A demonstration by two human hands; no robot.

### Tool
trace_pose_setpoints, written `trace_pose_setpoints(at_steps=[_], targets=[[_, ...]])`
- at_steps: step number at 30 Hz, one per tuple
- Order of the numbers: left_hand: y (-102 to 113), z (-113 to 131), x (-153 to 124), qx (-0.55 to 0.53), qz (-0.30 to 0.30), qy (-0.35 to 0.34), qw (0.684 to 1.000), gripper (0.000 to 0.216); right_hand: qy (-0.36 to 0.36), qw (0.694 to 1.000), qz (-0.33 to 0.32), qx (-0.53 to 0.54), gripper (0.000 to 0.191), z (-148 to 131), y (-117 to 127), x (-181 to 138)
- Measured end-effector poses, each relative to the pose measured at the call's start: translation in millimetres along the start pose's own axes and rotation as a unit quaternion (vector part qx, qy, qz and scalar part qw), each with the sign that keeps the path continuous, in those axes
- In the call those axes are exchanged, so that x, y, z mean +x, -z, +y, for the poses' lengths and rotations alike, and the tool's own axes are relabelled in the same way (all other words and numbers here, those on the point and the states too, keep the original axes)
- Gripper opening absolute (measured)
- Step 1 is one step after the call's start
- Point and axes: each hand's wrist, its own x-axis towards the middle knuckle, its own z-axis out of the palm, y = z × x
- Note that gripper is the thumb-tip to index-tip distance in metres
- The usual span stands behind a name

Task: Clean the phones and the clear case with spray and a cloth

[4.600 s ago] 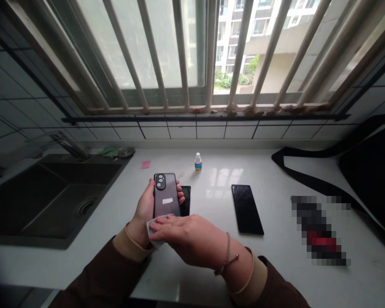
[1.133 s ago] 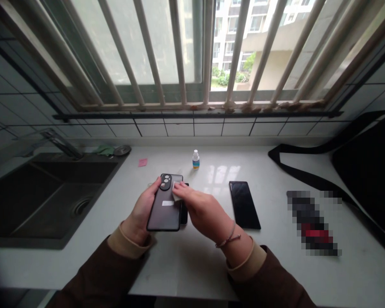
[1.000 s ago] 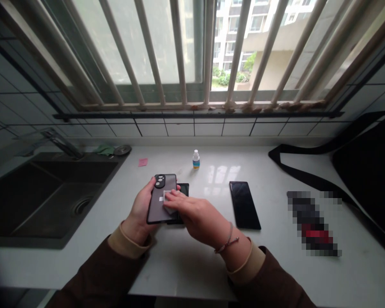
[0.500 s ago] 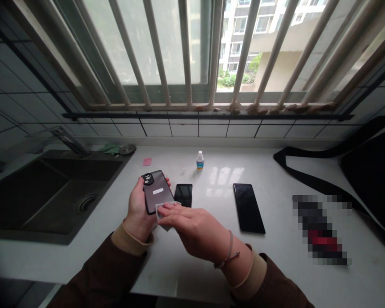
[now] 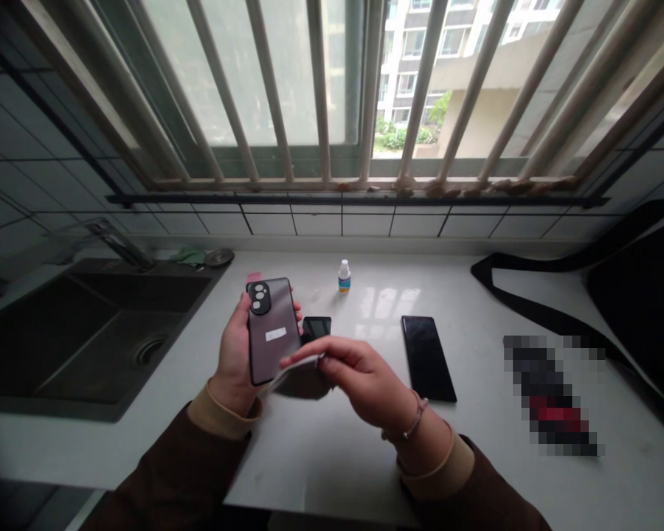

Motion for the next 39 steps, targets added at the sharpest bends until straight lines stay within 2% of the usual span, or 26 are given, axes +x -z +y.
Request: trace_pose_setpoints(at_steps=[2,4,5,7,10,12,15,17,21,25,30,34,39], targets=[[-1,-1,-1,-0.002,-0.011,0.027,1.0,0.062,0.037,0.987,0.15,-0.048,0.03,5,5,1],[-2,-2,-2,0.007,-0.029,0.064,0.998,0.063,0.057,0.948,0.279,-0.139,0.032,10,9,2],[-2,-3,-3,0.016,-0.04,0.087,0.995,0.062,0.059,0.93,0.321,-0.171,0.032,12,11,2],[-3,-6,-6,0.04,-0.061,0.139,0.988,0.062,0.062,0.91,0.363,-0.189,0.034,15,14,3],[-5,-10,-10,0.072,-0.081,0.207,0.972,0.059,0.069,0.905,0.376,-0.185,0.035,17,15,4],[-8,-12,-13,0.084,-0.086,0.226,0.967,0.057,0.077,0.907,0.362,-0.201,0.033,17,14,4],[-11,-14,-13,0.086,-0.072,0.218,0.969,0.056,0.093,0.925,0.285,-0.235,0.032,18,10,4],[-11,-16,-11,0.085,-0.049,0.2,0.975,0.052,0.103,0.935,0.233,-0.248,0.033,19,8,4],[-5,-21,-1,0.053,0.007,0.144,0.988,0.04,0.11,0.943,0.166,-0.268,0.035,19,5,3],[0,-23,9,0.028,0.049,0.09,0.994,0.04,0.124,0.942,0.097,-0.297,0.037,17,1,1],[4,-16,12,0.028,0.054,0.077,0.995,0.051,0.147,0.942,0.036,-0.301,0.039,8,-5,-2],[6,-8,12,0.024,0.058,0.034,0.997,0.05,0.161,0.944,-0.009,-0.286,0.038,0,-6,-3],[9,-6,16,0.025,0.073,0.02,0.997,0.05,0.185,0.942,-0.014,-0.278,0.036,-4,-6,-5]])
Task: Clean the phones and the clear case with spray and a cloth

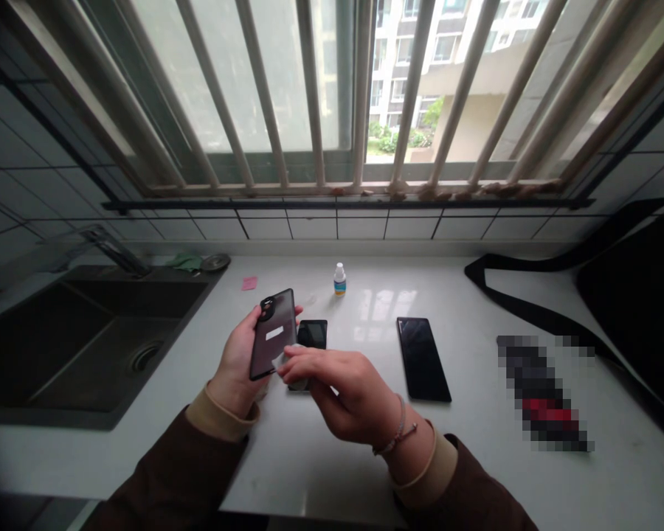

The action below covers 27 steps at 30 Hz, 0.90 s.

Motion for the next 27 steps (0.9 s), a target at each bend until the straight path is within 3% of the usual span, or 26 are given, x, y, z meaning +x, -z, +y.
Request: trace_pose_setpoints(at_steps=[7,12,17,22,27], targets=[[6,-1,6,-0.011,-0.004,-0.009,1.0,0.048,-0.002,1.0,0.007,0.023,0.034,-1,5,-1],[2,1,5,-0.02,0.037,-0.042,0.998,0.047,-0.062,0.997,-0.001,0.053,0.032,-1,9,0],[-3,1,2,-0.008,0.027,-0.038,0.999,0.049,-0.125,0.99,0.024,0.055,0.028,6,6,1],[-9,-1,-7,0.015,0.018,-0.022,0.999,0.049,-0.201,0.942,0.117,0.241,0.022,19,4,-3],[-12,-8,-11,0.034,-0.012,0.02,0.999,0.053,-0.309,0.898,0.169,0.262,0.023,29,6,-3]])
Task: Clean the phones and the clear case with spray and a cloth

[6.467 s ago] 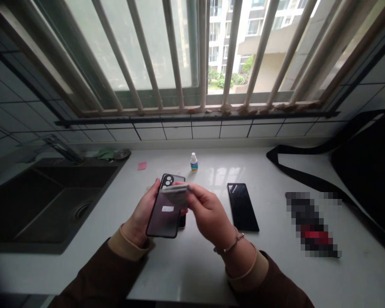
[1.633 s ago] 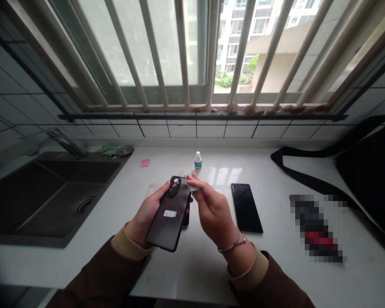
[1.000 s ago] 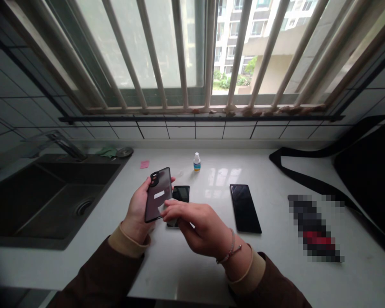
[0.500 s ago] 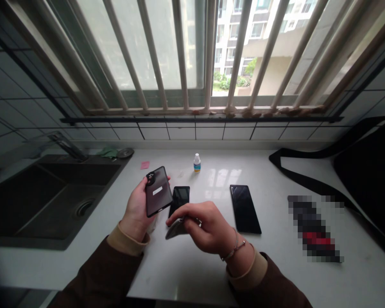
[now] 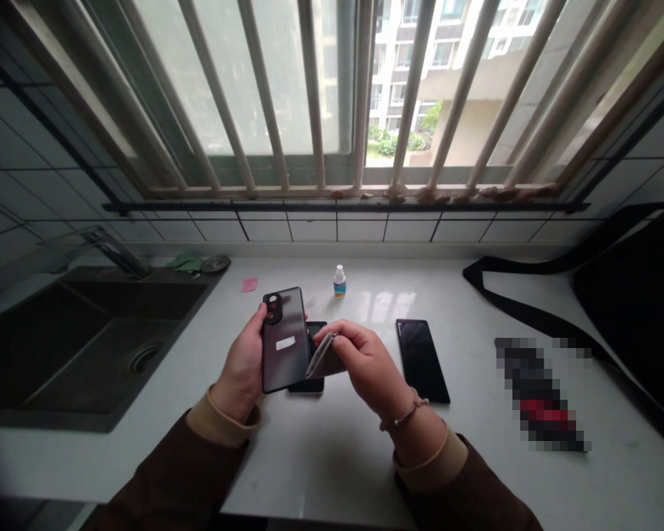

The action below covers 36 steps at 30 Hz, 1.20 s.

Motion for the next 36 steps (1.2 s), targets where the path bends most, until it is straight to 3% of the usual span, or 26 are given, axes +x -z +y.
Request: trace_pose_setpoints(at_steps=[3,5,10,12,19,22,28,33,36], targets=[[-2,0,-1,-0.004,0.019,0.004,1.0,0.043,-0.082,0.995,0.005,0.056,0.02,-1,-3,3],[-2,2,-4,-0.007,0.0,0.039,0.999,0.037,-0.107,0.989,0.011,0.099,0.02,-4,-6,4],[2,1,-7,0.029,-0.191,0.177,0.965,0.049,-0.058,0.991,0.055,0.105,0.016,-6,-8,6],[5,-2,-4,0.059,-0.222,0.192,0.954,0.053,-0.066,0.992,0.046,0.096,0.017,-2,-7,6],[5,-15,-4,0.146,-0.199,0.168,0.954,0.065,-0.146,0.982,0.023,0.122,0.028,2,-11,7],[8,-20,-4,0.156,-0.231,0.175,0.944,0.069,-0.171,0.977,-0.002,0.13,0.033,-2,-13,7],[14,-20,3,0.201,-0.28,0.339,0.875,0.097,-0.166,0.983,0.007,0.073,0.031,0,-11,7],[9,-21,-7,0.213,-0.256,0.305,0.892,0.1,-0.17,0.984,0.003,0.044,0.037,-1,-12,6],[10,-26,-11,0.227,-0.237,0.263,0.907,0.087,-0.13,0.99,0.044,-0.028,0.035,-3,-5,8]])
